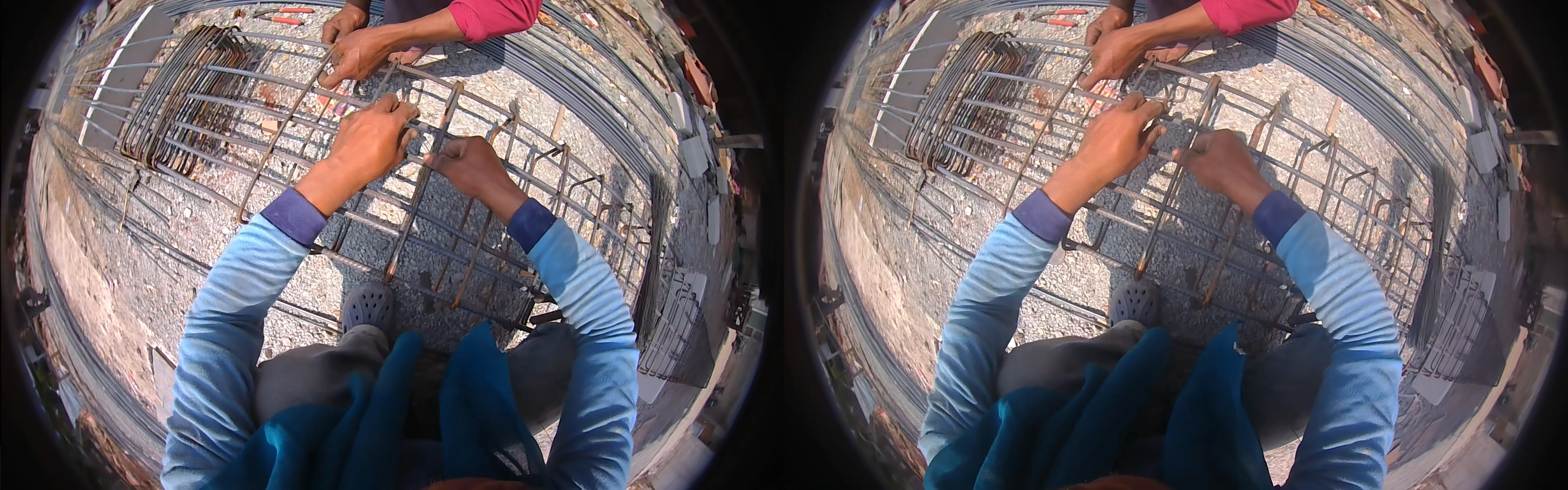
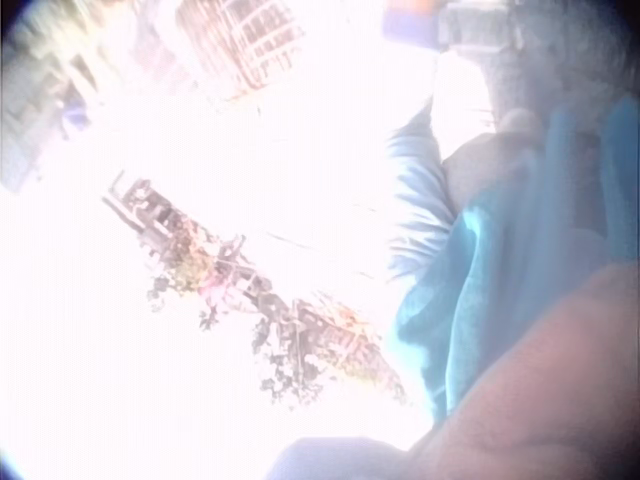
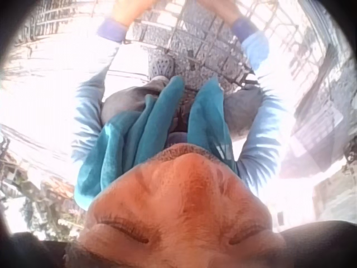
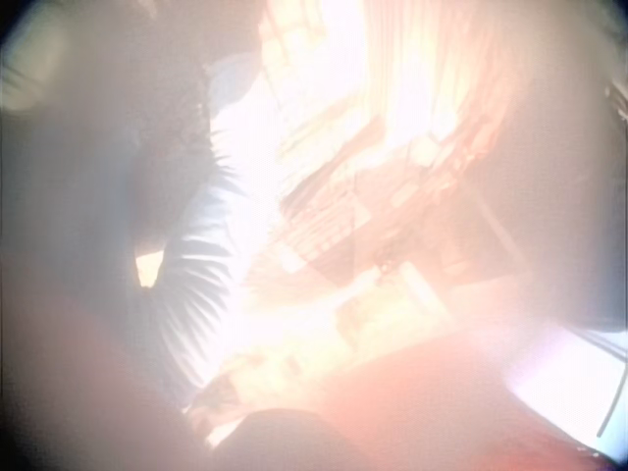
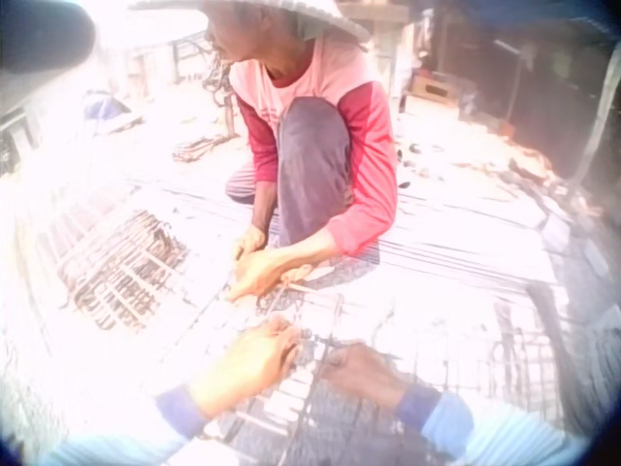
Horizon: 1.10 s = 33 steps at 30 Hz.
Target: The person constructs a rebar cage by positioning metal bars and securing them with wire using pliers.
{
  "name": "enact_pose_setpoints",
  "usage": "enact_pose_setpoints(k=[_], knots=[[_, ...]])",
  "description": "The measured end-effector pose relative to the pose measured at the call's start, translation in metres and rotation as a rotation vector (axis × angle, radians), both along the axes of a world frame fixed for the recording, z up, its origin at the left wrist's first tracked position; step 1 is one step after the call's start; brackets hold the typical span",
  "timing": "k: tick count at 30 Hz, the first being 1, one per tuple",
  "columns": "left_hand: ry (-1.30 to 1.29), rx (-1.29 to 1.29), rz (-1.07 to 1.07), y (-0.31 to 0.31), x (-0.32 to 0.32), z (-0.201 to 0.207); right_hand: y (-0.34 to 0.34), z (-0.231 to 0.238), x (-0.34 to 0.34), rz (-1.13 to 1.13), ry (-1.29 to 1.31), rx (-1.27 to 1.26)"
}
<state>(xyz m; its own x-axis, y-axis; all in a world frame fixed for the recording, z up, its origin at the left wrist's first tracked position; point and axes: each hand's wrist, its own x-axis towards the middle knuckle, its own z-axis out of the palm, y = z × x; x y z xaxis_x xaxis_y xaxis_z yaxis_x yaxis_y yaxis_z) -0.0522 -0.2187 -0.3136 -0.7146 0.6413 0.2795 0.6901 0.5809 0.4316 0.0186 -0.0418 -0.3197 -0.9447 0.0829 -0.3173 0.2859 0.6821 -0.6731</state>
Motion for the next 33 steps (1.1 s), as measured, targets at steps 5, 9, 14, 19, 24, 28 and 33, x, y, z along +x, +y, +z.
enact_pose_setpoints(k=[5, 9, 14, 19, 24, 28, 33], knots=[[-0.066, 0.034, -0.329, -0.014, 0.004, -0.024, 0.002, -0.01, -0.004, -0.041, -0.014, -0.14], [-0.013, 0.073, -0.319, -0.011, 0.016, -0.02, 0.003, -0.006, -0.005, -0.022, 0.003, -0.109], [-0.193, -0.043, -0.262, -0.011, 0.015, -0.017, 0.002, -0.007, -0.006, -0.025, -0.023, -0.105], [-0.06, 0.05, -0.259, -0.011, 0.02, -0.029, 0.003, -0.007, -0.006, -0.025, -0.025, -0.116], [-0.17, -0.011, -0.301, -0.006, 0.012, -0.028, 0.002, -0.007, -0.006, -0.034, -0.017, -0.113], [-0.447, -0.329, -0.19, 0.013, 0.004, -0.003, 0.0, 0.001, -0.007, -0.034, -0.097, -0.069], [-0.722, -0.573, -0.073, 0.028, -0.009, 0.012, 0.0, -0.009, -0.004, -0.026, -0.023, -0.083]])
